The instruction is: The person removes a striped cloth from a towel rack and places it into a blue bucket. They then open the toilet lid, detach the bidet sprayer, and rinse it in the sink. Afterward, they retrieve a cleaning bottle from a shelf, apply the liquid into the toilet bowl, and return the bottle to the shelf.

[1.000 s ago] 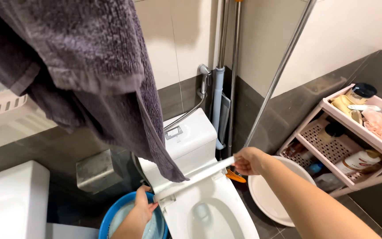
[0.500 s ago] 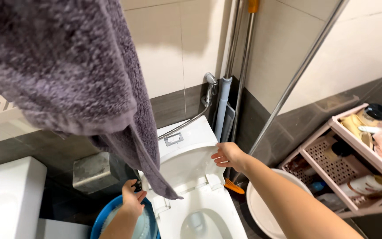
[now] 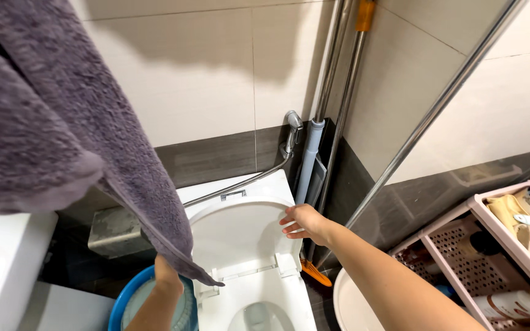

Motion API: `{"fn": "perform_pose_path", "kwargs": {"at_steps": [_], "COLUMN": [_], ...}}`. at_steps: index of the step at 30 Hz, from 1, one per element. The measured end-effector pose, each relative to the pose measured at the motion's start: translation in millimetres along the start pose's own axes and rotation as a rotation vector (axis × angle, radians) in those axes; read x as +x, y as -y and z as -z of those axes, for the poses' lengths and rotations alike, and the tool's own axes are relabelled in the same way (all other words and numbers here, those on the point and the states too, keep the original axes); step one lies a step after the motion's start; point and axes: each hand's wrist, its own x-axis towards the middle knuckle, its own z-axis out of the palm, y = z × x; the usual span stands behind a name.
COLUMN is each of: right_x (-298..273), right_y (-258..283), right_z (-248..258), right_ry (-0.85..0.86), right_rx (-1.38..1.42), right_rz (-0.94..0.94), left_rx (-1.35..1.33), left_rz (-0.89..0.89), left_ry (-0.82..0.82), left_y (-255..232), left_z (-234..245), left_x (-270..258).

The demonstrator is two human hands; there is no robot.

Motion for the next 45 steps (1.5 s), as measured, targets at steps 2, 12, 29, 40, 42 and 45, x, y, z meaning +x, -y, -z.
{"fn": "perform_pose_path", "kwargs": {"at_steps": [2, 12, 29, 40, 42, 45], "right_x": [4, 47, 5, -41, -48, -56], "right_y": [2, -12, -37, -79, -80, -80], "right_z": [0, 15, 72, 137, 144, 149], "right_ry": [0.0, -0.053, -0.237, -0.289, -0.311, -0.36], "right_rx": [-0.018, -0.112, -0.746, -0.77, -0.745, -0.712], "right_rz": [-0.003, 0.047, 0.408, 0.302, 0.257, 0.212], "left_rx": [0.012, 1.108, 2.154, 2.281, 2.303, 2.342], "left_rz": [-0.079, -0.516, -0.803, -0.597, -0.619, -0.638], "left_ry": [-0.092, 0.083, 0.178, 0.067, 0.058, 0.056], "left_y": [12, 57, 0, -6, -5, -4], "left_z": [0, -106, -243, -266, -268, -265], "left_x": [5, -42, -160, -143, -139, -139]}}
